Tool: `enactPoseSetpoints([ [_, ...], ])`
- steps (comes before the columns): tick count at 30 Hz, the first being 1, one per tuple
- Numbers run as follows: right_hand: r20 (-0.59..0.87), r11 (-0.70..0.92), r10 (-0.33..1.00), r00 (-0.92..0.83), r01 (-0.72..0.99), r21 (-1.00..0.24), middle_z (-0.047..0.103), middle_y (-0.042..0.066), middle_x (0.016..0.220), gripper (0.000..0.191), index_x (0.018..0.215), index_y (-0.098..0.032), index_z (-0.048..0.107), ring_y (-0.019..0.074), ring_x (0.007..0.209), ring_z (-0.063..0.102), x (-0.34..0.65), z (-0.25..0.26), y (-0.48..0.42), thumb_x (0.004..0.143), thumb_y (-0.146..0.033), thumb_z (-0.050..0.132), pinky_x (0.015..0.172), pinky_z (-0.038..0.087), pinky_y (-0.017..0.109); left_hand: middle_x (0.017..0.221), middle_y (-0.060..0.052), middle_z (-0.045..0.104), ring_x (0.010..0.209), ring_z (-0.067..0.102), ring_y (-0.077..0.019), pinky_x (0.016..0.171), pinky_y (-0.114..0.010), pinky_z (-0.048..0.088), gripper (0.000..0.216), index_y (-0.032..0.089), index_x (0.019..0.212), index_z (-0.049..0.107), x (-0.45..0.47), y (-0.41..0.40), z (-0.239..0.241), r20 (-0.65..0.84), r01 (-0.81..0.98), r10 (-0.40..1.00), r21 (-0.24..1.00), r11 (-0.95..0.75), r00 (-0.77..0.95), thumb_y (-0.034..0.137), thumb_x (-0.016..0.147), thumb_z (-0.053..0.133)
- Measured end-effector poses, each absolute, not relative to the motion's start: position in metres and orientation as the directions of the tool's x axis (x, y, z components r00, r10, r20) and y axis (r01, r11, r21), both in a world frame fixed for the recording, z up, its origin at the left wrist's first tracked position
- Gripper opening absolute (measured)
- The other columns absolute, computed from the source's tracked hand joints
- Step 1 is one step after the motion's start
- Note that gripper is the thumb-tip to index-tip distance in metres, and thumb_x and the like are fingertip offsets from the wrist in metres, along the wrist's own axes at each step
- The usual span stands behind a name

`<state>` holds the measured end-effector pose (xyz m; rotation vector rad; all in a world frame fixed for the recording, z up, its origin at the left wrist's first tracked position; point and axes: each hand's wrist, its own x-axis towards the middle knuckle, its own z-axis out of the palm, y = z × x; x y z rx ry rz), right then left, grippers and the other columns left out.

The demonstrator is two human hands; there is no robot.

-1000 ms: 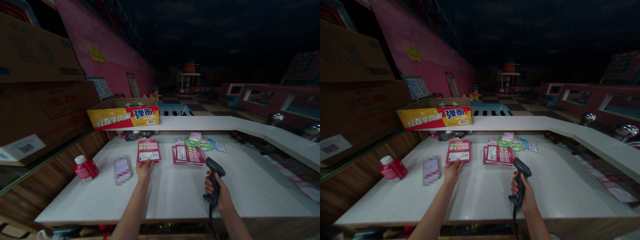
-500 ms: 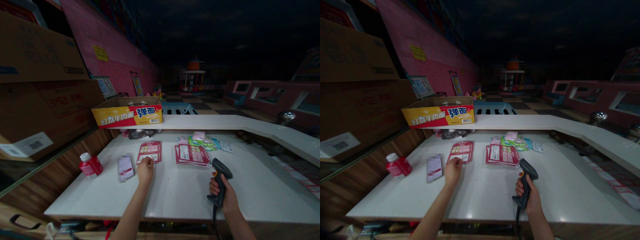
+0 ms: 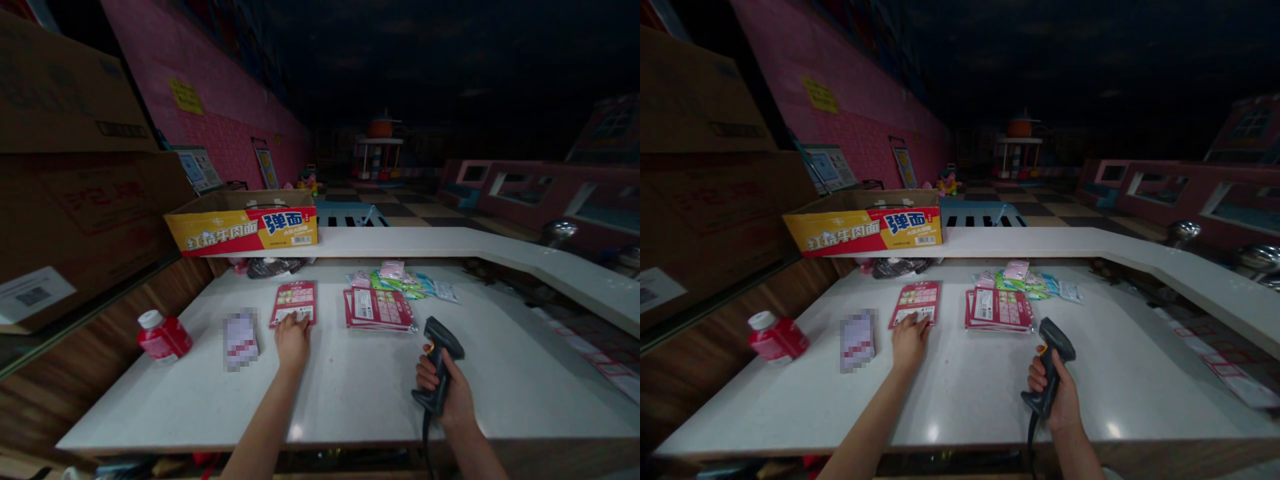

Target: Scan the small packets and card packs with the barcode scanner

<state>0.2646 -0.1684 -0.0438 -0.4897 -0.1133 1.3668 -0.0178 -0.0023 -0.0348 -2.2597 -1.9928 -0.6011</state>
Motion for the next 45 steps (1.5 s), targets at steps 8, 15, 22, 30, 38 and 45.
enactPoseSetpoints([
  [8,-0.180,0.116,0.960,0.215,-0.890,-0.440,0.044,-0.008,0.055,0.028,0.086,-0.018,0.059,0.0031,0.042,0.036,0.265,-0.046,-0.162,0.075,-0.036,0.077,0.038,0.030,0.012,0.124,-0.017,0.061,0.120,0.052,-0.0319,0.103,-0.044,0.040,0.034,0.015,0.116,0.069,-0.012,-0.001,-0.034,0.469,0.910,0.872,0.286,-0.302,0.141,0.023,0.088,0.051],
  [15,-0.170,0.140,0.955,0.243,-0.873,-0.467,0.044,-0.008,0.054,0.032,0.085,-0.019,0.058,0.0033,0.041,0.034,0.261,-0.046,-0.157,0.072,-0.040,0.079,0.038,0.028,0.013,0.093,-0.011,0.070,0.087,0.067,-0.0204,0.077,-0.028,0.048,0.028,0.011,0.109,0.060,0.066,0.011,-0.008,0.226,0.764,0.967,0.603,-0.231,0.114,0.027,0.089,0.050],
  [22,-0.174,0.169,0.941,0.292,-0.846,-0.506,0.043,-0.009,0.052,0.040,0.086,-0.019,0.058,0.0035,0.040,0.034,0.258,-0.045,-0.152,0.068,-0.045,0.081,0.038,0.025,0.014,0.105,-0.020,0.068,0.099,0.067,-0.0292,0.071,-0.029,0.045,0.062,0.010,0.107,0.055,0.109,0.034,0.016,0.039,0.856,0.999,0.516,-0.042,0.026,0.053,0.068,0.074],
  [30,-0.165,0.179,0.933,0.319,-0.812,-0.555,0.043,-0.009,0.053,0.041,0.087,-0.021,0.057,0.0047,0.041,0.034,0.256,-0.039,-0.153,0.068,-0.049,0.079,0.038,0.025,0.015,0.092,-0.013,0.072,0.096,0.068,-0.0285,0.076,-0.031,0.048,0.029,0.017,0.080,0.061,0.083,0.058,-0.001,0.137,0.734,0.991,0.674,-0.084,-0.012,0.033,0.062,0.077],
  [38,-0.164,0.174,0.940,0.299,-0.835,-0.522,0.042,-0.009,0.053,0.043,0.085,-0.019,0.059,0.0039,0.041,0.034,0.258,-0.041,-0.154,0.064,-0.048,0.082,0.039,0.027,0.015,0.055,-0.003,0.063,0.054,0.064,-0.0172,0.053,-0.028,0.055,0.011,0.017,0.061,0.058,0.060,0.063,0.009,-0.365,0.139,0.925,0.927,0.349,0.109,0.015,0.068,0.066],
  [45,-0.152,0.191,0.940,0.307,-0.838,-0.511,0.042,-0.009,0.054,0.039,0.086,-0.020,0.059,0.0045,0.041,0.036,0.259,-0.041,-0.157,0.067,-0.046,0.081,0.038,0.028,0.014,0.075,-0.008,0.073,0.067,0.071,-0.0171,0.068,-0.027,0.061,0.010,0.013,0.075,0.063,0.023,0.036,0.002,-0.350,-0.338,0.882,0.827,0.450,0.315,0.006,0.069,0.068],
])
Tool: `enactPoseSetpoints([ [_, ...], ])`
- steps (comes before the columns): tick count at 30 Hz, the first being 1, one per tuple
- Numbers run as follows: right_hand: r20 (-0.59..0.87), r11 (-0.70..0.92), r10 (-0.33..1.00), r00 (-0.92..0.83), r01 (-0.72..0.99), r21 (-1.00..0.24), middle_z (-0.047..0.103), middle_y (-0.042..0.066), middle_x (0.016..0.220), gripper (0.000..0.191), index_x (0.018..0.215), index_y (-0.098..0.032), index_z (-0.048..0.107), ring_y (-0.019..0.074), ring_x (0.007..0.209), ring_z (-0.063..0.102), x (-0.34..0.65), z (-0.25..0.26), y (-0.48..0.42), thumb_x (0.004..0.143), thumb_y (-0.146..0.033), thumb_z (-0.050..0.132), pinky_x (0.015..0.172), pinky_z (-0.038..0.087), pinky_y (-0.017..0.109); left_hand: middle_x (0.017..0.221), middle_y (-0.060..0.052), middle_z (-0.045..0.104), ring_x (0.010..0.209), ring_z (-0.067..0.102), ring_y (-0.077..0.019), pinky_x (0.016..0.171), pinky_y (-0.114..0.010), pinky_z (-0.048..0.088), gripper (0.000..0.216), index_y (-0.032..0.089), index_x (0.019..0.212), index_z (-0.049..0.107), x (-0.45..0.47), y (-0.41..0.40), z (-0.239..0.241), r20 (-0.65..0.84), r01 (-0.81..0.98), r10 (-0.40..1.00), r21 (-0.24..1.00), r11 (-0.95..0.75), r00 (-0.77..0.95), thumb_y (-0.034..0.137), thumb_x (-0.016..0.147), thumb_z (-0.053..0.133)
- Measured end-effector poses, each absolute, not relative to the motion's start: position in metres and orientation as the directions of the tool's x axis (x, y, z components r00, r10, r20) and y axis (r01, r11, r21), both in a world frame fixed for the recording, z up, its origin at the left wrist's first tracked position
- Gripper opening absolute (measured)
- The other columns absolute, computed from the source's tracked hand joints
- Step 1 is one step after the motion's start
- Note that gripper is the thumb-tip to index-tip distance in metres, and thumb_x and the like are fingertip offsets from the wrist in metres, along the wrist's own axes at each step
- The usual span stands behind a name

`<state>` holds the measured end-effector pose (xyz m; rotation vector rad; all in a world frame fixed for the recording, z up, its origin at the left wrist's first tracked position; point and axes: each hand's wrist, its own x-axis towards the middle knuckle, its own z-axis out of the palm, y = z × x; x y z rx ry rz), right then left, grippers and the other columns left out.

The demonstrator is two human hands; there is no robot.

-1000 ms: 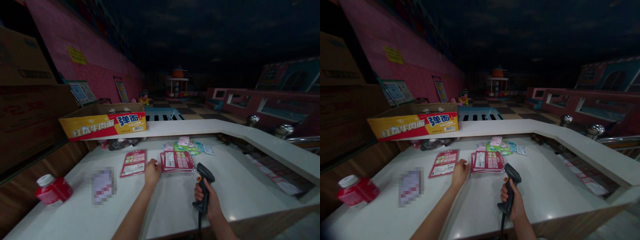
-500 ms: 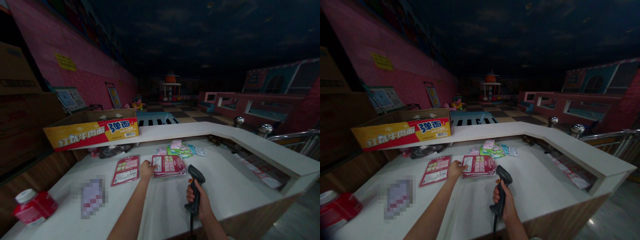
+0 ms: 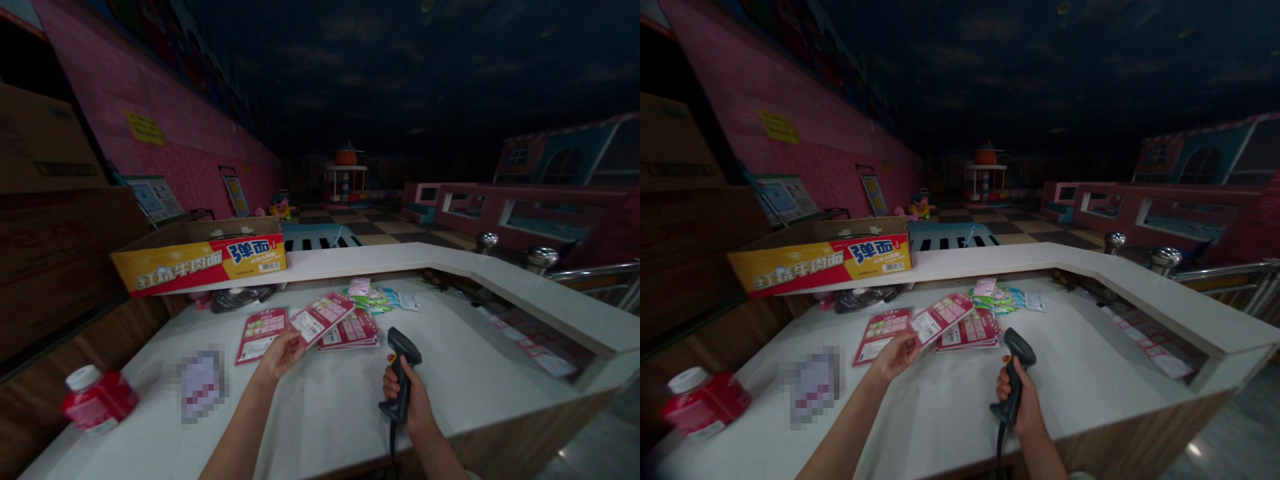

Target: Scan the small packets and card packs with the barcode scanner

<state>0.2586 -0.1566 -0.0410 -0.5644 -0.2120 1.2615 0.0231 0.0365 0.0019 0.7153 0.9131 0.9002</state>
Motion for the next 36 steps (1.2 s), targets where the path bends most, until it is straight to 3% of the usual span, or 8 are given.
enactPoseSetpoints([
  [5,-0.167,0.171,0.935,0.313,-0.809,-0.563,0.044,-0.009,0.052,0.038,0.083,-0.020,0.057,0.0044,0.040,0.037,0.256,-0.037,-0.158,0.067,-0.045,0.081,0.038,0.029,0.014,0.096,-0.006,0.075,0.088,0.072,-0.0210,0.084,-0.036,0.061,0.034,0.016,0.093,0.065,0.027,0.012,-0.021,-0.130,-0.505,0.978,0.841,0.194,0.160,0.005,0.062,0.075],
  [8,-0.201,0.116,0.923,0.327,-0.737,-0.666,0.049,-0.008,0.051,0.042,0.083,-0.020,0.057,0.0048,0.039,0.039,0.250,-0.030,-0.158,0.066,-0.050,0.081,0.037,0.031,0.015,0.101,-0.008,0.074,0.095,0.071,-0.0245,0.090,-0.043,0.058,0.046,0.016,0.100,0.064,0.029,0.005,-0.034,-0.039,-0.554,0.998,0.830,0.062,0.053,0.010,0.058,0.081],
  [12,-0.219,-0.023,0.929,0.299,-0.543,-0.839,0.052,-0.007,0.049,0.051,0.092,-0.020,0.057,0.0079,0.035,0.043,0.230,-0.015,-0.156,0.065,-0.059,0.077,0.033,0.033,0.018,0.106,-0.010,0.073,0.099,0.070,-0.0277,0.093,-0.047,0.056,0.060,0.015,0.108,0.062,0.029,0.003,-0.043,0.005,-0.535,1.000,0.845,0.003,0.013,0.019,0.054,0.086],
  [16,-0.228,-0.118,0.931,0.286,-0.355,-0.927,0.053,-0.008,0.048,0.051,0.091,-0.021,0.054,0.0080,0.033,0.044,0.202,-0.001,-0.155,0.066,-0.061,0.075,0.031,0.032,0.017,0.106,-0.011,0.073,0.099,0.069,-0.0282,0.091,-0.047,0.056,0.068,0.014,0.113,0.062,0.029,0.002,-0.046,0.013,-0.518,1.000,0.855,-0.002,0.017,0.025,0.051,0.088],
  [20,-0.210,-0.141,0.944,0.255,-0.264,-0.954,0.053,-0.008,0.047,0.051,0.082,-0.021,0.051,0.0075,0.032,0.044,0.181,0.008,-0.154,0.066,-0.064,0.072,0.030,0.033,0.017,0.106,-0.011,0.073,0.098,0.069,-0.0274,0.090,-0.045,0.056,0.067,0.014,0.112,0.063,0.030,0.000,-0.046,0.022,-0.508,0.999,0.861,-0.003,0.030,0.028,0.051,0.088],
  [26,-0.205,-0.134,0.944,0.257,-0.267,-0.954,0.052,-0.009,0.046,0.051,0.081,-0.020,0.050,0.0071,0.032,0.043,0.176,0.013,-0.150,0.066,-0.064,0.072,0.030,0.033,0.017,0.109,-0.013,0.072,0.100,0.068,-0.0290,0.091,-0.043,0.056,0.062,0.013,0.111,0.066,0.034,-0.001,-0.043,0.094,-0.466,0.995,0.882,-0.075,0.018,0.025,0.054,0.087],
  [36,-0.223,-0.132,0.936,0.272,-0.316,-0.940,0.054,-0.008,0.048,0.050,0.084,-0.021,0.052,0.0078,0.033,0.045,0.183,0.008,-0.151,0.067,-0.063,0.072,0.031,0.033,0.017,0.105,-0.011,0.074,0.096,0.070,-0.0283,0.089,-0.047,0.057,0.065,0.013,0.106,0.065,0.031,0.001,-0.046,0.005,-0.509,1.000,0.861,0.009,0.027,0.029,0.048,0.090],
])
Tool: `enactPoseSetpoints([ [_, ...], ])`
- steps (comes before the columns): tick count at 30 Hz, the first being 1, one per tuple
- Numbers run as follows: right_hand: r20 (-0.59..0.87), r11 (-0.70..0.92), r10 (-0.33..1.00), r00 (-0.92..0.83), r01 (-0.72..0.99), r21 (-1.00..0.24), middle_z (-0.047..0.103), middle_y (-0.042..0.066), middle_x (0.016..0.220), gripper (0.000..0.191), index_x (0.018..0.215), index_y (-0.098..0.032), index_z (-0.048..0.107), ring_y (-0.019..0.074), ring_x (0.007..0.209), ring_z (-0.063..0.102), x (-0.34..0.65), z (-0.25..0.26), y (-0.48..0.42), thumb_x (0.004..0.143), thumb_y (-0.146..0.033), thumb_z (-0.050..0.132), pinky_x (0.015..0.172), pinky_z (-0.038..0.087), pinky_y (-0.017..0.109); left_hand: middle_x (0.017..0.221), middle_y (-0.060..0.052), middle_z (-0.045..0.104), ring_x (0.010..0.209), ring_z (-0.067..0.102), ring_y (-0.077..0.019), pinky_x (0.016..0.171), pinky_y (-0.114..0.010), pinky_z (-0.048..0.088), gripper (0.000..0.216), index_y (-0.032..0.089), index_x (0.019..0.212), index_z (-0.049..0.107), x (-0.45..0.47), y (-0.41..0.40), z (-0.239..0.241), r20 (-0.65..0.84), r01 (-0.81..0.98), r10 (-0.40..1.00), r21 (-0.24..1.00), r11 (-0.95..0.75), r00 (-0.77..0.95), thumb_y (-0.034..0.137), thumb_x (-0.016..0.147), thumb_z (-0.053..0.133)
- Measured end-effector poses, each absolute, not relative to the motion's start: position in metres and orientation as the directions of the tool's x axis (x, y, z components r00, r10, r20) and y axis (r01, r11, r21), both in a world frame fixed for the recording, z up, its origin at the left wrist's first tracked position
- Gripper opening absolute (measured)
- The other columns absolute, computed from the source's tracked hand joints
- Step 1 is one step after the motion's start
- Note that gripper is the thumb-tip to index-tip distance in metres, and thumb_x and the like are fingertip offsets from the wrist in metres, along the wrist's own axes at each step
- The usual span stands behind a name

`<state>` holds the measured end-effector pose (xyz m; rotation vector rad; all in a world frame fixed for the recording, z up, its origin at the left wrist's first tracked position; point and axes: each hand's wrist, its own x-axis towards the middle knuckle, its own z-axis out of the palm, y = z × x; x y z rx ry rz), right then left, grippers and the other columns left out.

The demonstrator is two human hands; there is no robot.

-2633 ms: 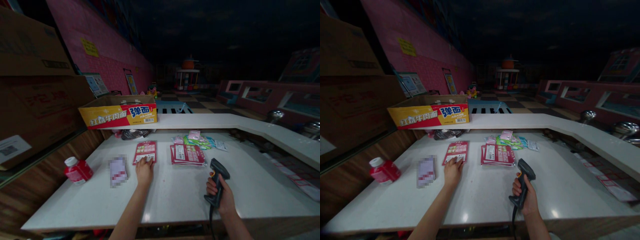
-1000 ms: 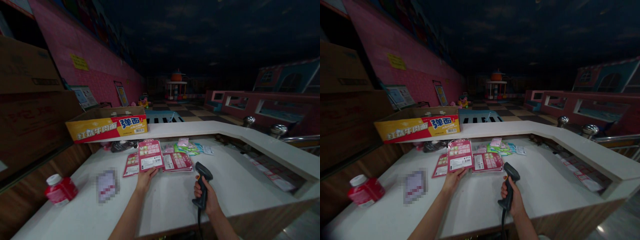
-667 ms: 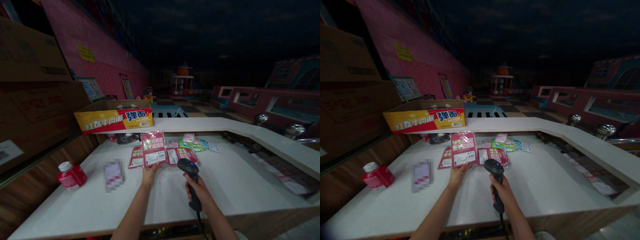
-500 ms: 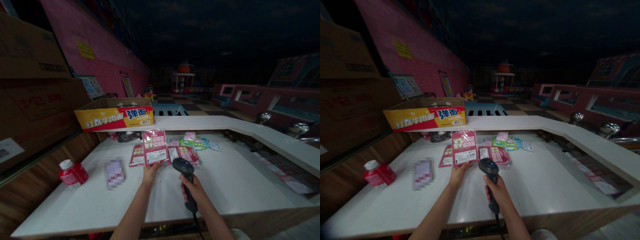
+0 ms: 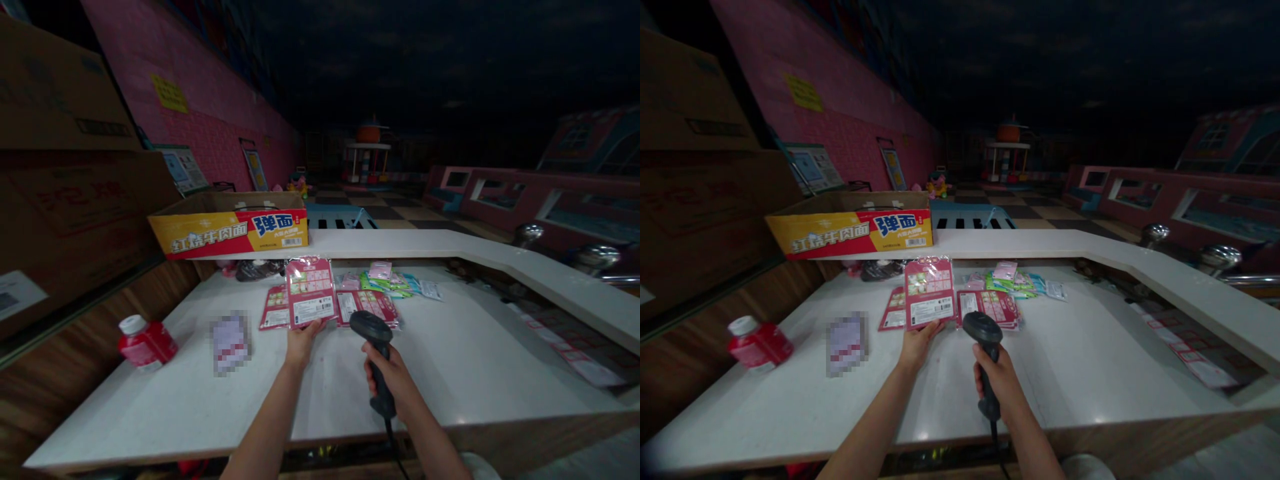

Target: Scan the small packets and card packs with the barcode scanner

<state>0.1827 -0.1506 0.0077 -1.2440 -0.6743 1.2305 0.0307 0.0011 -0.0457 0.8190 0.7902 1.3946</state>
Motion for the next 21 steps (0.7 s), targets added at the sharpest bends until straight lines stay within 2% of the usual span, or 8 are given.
enactPoseSetpoints([
  [7,-0.217,-0.054,0.942,0.257,-0.523,-0.851,0.054,-0.007,0.052,0.049,0.092,-0.020,0.056,0.0072,0.037,0.045,0.224,-0.020,-0.156,0.067,-0.056,0.077,0.036,0.034,0.017,0.091,-0.008,0.075,0.085,0.071,-0.0232,0.089,-0.044,0.057,0.049,0.011,0.092,0.069,0.023,-0.003,-0.044,0.000,-0.539,1.000,0.842,-0.009,-0.016,0.031,0.051,0.088],
  [12,-0.167,0.015,0.971,0.169,-0.746,-0.666,0.049,-0.007,0.054,0.043,0.091,-0.020,0.059,0.0054,0.041,0.039,0.258,-0.038,-0.160,0.070,-0.052,0.078,0.037,0.032,0.015,0.092,-0.006,0.074,0.084,0.071,-0.0195,0.088,-0.039,0.058,0.039,0.013,0.091,0.068,-0.001,0.001,-0.041,0.009,-0.575,0.986,0.812,-0.104,-0.165,0.026,0.058,0.085],
  [16,-0.149,0.061,0.976,0.158,-0.857,-0.512,0.045,-0.007,0.056,0.034,0.079,-0.019,0.055,0.0038,0.042,0.035,0.266,-0.043,-0.162,0.073,-0.044,0.077,0.038,0.032,0.013,0.085,-0.004,0.073,0.076,0.070,-0.0164,0.079,-0.034,0.060,0.027,0.013,0.085,0.066,-0.019,0.011,-0.030,-0.058,-0.585,0.975,0.807,-0.080,-0.213,0.013,0.061,0.080],
  [19,-0.155,0.058,0.977,0.145,-0.883,-0.465,0.045,-0.007,0.056,0.031,0.077,-0.019,0.054,0.0037,0.042,0.036,0.265,-0.045,-0.161,0.075,-0.041,0.076,0.038,0.033,0.013,0.075,-0.002,0.072,0.067,0.069,-0.0141,0.071,-0.030,0.061,0.023,0.013,0.080,0.064,-0.025,0.016,-0.022,-0.157,-0.571,0.960,0.821,-0.004,-0.232,0.003,0.062,0.075],
  [21,-0.160,0.054,0.977,0.139,-0.894,-0.446,0.045,-0.007,0.057,0.029,0.079,-0.019,0.055,0.0039,0.042,0.036,0.265,-0.046,-0.161,0.076,-0.039,0.075,0.037,0.033,0.013,0.067,-0.002,0.069,0.061,0.067,-0.0131,0.066,-0.028,0.060,0.018,0.012,0.075,0.063,-0.027,0.015,-0.021,-0.217,-0.524,0.945,0.849,0.059,-0.244,0.003,0.064,0.074],
])
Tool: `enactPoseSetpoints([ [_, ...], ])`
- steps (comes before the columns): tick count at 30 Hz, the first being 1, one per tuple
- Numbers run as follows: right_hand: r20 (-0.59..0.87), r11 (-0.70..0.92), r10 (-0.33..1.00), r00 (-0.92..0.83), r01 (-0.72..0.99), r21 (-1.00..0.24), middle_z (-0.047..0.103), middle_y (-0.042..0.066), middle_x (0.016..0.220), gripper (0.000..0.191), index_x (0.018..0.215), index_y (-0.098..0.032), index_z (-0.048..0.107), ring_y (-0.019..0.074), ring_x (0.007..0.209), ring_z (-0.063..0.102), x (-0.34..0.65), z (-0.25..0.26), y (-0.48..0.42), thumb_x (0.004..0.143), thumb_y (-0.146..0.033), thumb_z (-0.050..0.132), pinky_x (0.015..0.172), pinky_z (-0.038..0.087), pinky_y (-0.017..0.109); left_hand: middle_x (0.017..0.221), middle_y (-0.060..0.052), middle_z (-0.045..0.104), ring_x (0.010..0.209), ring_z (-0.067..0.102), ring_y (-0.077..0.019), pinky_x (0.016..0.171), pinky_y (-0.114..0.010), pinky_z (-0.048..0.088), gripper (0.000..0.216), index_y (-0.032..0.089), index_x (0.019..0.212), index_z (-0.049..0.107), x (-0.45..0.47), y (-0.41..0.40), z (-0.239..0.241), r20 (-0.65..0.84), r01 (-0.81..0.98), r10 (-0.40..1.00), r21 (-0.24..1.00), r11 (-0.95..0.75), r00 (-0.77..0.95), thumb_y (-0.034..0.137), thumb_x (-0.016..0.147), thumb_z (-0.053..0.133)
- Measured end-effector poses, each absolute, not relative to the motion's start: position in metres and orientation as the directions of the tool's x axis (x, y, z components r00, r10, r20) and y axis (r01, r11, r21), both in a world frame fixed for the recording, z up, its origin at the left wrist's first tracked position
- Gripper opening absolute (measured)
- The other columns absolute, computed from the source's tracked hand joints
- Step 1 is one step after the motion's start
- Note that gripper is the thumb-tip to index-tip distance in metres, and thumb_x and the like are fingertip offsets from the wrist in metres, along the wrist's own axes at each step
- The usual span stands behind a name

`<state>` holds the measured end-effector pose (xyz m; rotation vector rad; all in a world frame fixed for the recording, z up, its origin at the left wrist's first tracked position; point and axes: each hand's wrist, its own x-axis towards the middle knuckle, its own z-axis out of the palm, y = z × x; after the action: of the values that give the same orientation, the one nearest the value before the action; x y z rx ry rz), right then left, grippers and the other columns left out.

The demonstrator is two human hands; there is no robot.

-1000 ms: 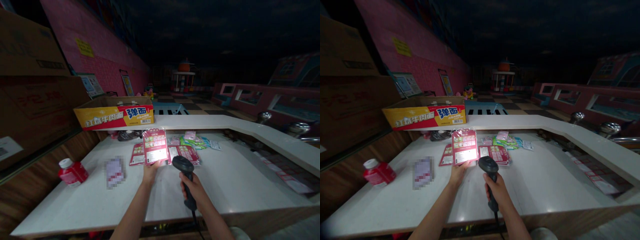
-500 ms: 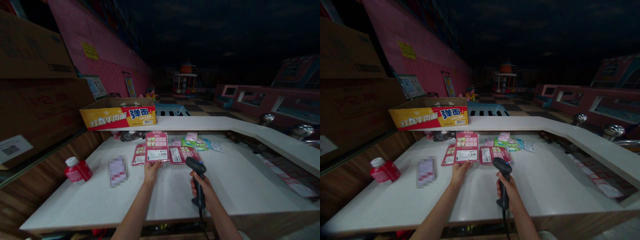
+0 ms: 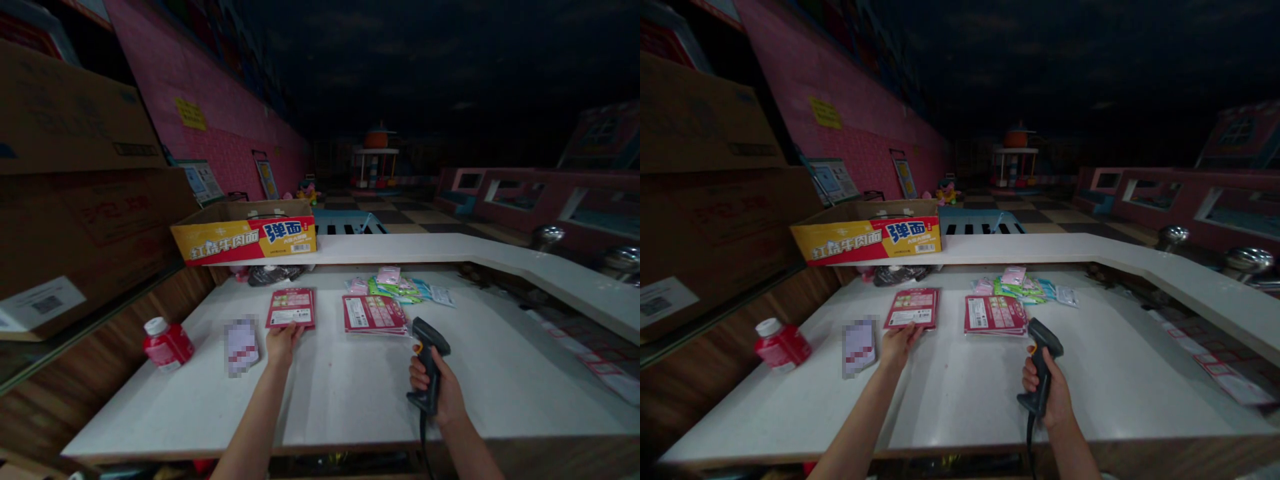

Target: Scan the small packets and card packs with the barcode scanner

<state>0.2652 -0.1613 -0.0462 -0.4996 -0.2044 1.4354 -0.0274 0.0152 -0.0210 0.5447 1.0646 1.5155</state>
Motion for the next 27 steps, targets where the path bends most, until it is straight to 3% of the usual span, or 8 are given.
enactPoseSetpoints([
  [3,-0.171,0.045,0.977,0.127,-0.908,-0.417,0.045,-0.007,0.056,0.028,0.080,-0.018,0.056,0.0040,0.042,0.037,0.266,-0.048,-0.162,0.077,-0.038,0.075,0.037,0.034,0.013,0.057,-0.004,0.065,0.052,0.063,-0.0140,0.057,-0.027,0.056,0.015,0.013,0.065,0.060,-0.034,0.009,-0.024,-0.246,-0.320,0.937,0.934,0.160,-0.249,0.018,0.070,0.073],
  [6,-0.177,0.043,0.977,0.121,-0.918,-0.394,0.045,-0.007,0.056,0.027,0.079,-0.018,0.056,0.0035,0.042,0.037,0.268,-0.049,-0.163,0.076,-0.036,0.076,0.038,0.035,0.013,0.049,-0.004,0.060,0.045,0.057,-0.0166,0.049,-0.028,0.048,0.032,0.016,0.057,0.058,-0.042,0.000,-0.023,-0.102,0.147,0.962,0.979,0.143,-0.254,0.040,0.075,0.067],
  [9,-0.186,0.043,0.975,0.122,-0.923,-0.383,0.045,-0.007,0.056,0.028,0.077,-0.017,0.056,0.0032,0.042,0.037,0.268,-0.050,-0.163,0.075,-0.035,0.077,0.038,0.035,0.013,0.059,-0.006,0.064,0.059,0.061,-0.0201,0.061,-0.031,0.048,0.032,0.016,0.065,0.063,-0.045,-0.004,-0.015,0.201,0.644,0.967,0.763,-0.054,-0.158,0.043,0.081,0.058],
  [12,-0.199,0.041,0.972,0.124,-0.925,-0.377,0.045,-0.007,0.056,0.028,0.076,-0.017,0.055,0.0033,0.042,0.037,0.268,-0.049,-0.163,0.076,-0.035,0.076,0.038,0.035,0.013,0.096,-0.012,0.069,0.095,0.063,-0.0269,0.085,-0.037,0.046,0.024,0.017,0.093,0.071,-0.037,-0.003,-0.005,0.381,0.886,0.925,0.433,-0.164,-0.016,0.035,0.079,0.062],
  [14,-0.198,0.049,0.972,0.130,-0.929,-0.367,0.045,-0.007,0.056,0.026,0.080,-0.017,0.057,0.0033,0.042,0.038,0.267,-0.048,-0.163,0.076,-0.034,0.077,0.038,0.035,0.013,0.115,-0.015,0.065,0.111,0.057,-0.0321,0.094,-0.042,0.042,0.036,0.019,0.109,0.070,-0.030,-0.002,-0.004,0.349,0.948,0.937,0.285,-0.139,0.032,0.037,0.077,0.067],
  [16,-0.195,0.060,0.971,0.137,-0.932,-0.357,0.045,-0.007,0.057,0.026,0.084,-0.017,0.059,0.0032,0.042,0.038,0.267,-0.048,-0.164,0.075,-0.033,0.077,0.038,0.035,0.012,0.124,-0.016,0.061,0.117,0.053,-0.0340,0.099,-0.045,0.038,0.044,0.021,0.118,0.068,-0.024,-0.001,-0.008,0.279,0.969,0.959,0.224,-0.107,0.042,0.041,0.078,0.067],
  [20,-0.189,0.063,0.972,0.137,-0.934,-0.351,0.045,-0.007,0.057,0.026,0.086,-0.017,0.059,0.0031,0.042,0.039,0.267,-0.048,-0.164,0.075,-0.032,0.077,0.038,0.035,0.013,0.131,-0.013,0.058,0.121,0.051,-0.0309,0.104,-0.044,0.035,0.042,0.024,0.125,0.064,-0.021,-0.001,-0.023,0.287,0.969,0.956,0.208,-0.132,0.069,0.038,0.085,0.061],
  [27,-0.204,0.077,0.969,0.142,-0.951,-0.298,0.045,-0.007,0.057,0.024,0.084,-0.017,0.057,0.0035,0.042,0.041,0.269,-0.049,-0.164,0.075,-0.029,0.076,0.038,0.035,0.012,0.131,-0.012,0.059,0.120,0.052,-0.0299,0.100,-0.042,0.040,0.035,0.027,0.123,0.067,-0.021,0.005,-0.033,0.304,0.957,0.944,0.208,-0.201,0.132,0.032,0.090,0.056],
])
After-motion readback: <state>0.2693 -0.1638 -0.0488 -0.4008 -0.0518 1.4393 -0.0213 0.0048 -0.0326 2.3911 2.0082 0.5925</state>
